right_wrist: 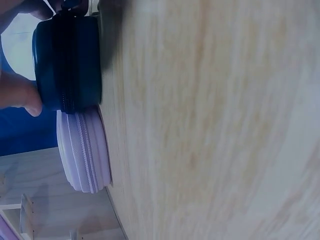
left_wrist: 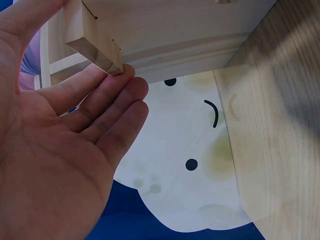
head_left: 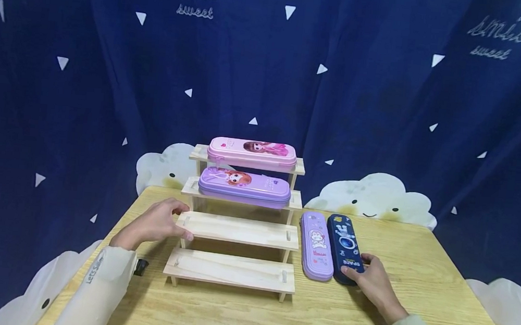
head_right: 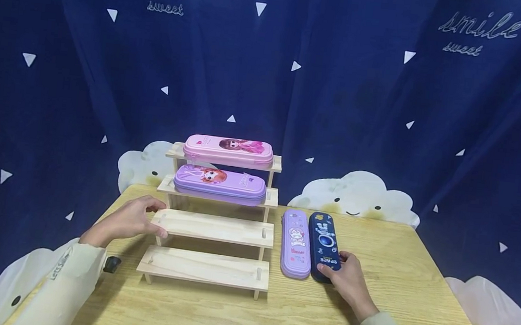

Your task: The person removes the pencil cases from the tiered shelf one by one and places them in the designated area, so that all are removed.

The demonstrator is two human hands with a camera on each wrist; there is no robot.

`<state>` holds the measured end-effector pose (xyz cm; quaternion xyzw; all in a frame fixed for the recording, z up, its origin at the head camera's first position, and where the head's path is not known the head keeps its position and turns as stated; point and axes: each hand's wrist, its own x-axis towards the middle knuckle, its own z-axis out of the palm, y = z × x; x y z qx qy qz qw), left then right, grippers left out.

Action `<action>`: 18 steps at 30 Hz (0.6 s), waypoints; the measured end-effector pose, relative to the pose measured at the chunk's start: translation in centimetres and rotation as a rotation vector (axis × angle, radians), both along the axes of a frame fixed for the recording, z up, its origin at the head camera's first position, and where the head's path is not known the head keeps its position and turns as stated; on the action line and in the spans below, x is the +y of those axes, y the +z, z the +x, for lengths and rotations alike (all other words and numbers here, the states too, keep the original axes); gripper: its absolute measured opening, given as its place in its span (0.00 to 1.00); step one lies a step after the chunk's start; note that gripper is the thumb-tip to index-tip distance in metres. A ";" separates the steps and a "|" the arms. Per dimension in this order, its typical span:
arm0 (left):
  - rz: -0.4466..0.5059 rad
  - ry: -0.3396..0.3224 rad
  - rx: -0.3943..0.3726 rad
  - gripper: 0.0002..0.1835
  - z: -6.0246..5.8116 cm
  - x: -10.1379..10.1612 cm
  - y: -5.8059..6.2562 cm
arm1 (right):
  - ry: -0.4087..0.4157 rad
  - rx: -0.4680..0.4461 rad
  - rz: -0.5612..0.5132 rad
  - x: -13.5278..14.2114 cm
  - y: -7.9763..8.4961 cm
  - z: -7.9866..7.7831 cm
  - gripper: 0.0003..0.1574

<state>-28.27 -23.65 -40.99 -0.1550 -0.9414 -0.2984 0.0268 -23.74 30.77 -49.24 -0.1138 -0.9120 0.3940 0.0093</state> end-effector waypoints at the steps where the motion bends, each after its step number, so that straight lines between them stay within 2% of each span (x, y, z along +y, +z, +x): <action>1: 0.000 0.001 -0.001 0.45 0.0 0.0 0.0 | -0.002 -0.002 -0.002 0.0 0.0 0.0 0.61; 13: 0.006 0.004 -0.023 0.48 0.0 -0.1 -0.1 | -0.004 -0.002 -0.022 0.0 -0.1 0.0 0.60; 18: 0.008 0.005 -0.021 0.48 0.0 -0.2 -0.1 | 0.009 -0.005 -0.040 0.4 0.5 -0.3 0.61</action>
